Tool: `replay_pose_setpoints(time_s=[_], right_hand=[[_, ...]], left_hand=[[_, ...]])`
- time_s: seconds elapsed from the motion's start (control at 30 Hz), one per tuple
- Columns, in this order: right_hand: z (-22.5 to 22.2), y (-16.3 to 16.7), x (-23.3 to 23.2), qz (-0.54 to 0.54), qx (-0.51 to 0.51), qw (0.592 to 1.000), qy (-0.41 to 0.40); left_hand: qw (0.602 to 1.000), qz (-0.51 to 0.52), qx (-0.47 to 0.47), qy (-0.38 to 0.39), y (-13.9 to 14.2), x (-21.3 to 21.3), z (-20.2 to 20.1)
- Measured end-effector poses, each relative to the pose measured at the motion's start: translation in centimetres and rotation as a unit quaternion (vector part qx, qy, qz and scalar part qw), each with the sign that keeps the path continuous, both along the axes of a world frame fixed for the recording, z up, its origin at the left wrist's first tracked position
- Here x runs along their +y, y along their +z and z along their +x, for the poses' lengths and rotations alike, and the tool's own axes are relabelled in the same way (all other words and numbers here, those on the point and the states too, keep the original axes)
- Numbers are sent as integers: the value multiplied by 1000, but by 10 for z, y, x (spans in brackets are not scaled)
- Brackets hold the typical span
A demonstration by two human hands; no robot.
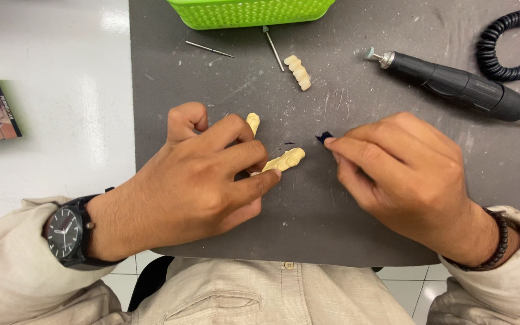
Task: The person holds a lower denture tooth arch and a small blue articulating strip, rubbing the strip between the denture and a separate tooth segment to mark contact points and check the fit. They repeatedly reposition the denture, press the strip against different teeth, and briefly pick up a rotary handpiece during the checks.
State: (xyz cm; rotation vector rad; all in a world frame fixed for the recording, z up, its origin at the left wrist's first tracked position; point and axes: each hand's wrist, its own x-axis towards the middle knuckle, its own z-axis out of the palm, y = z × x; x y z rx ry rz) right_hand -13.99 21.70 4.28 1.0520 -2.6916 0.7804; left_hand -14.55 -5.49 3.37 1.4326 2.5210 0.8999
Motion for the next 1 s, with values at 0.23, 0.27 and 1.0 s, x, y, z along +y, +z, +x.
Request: replay_pose_setpoints(time_s=[0.23, 0.27, 1.0], right_hand=[[-7, 3, -4, 11, -13, 999, -36], [-8, 2, -5, -3, -7, 1000, -8], [-5, -7, 6, -115, -252, 956, 99]], left_hand=[[998, 42, 20, 43, 10, -2, -8], [996, 55, 34, 55, 13, -2, -8], [979, 101, 115, 134, 21, -3, -10]])
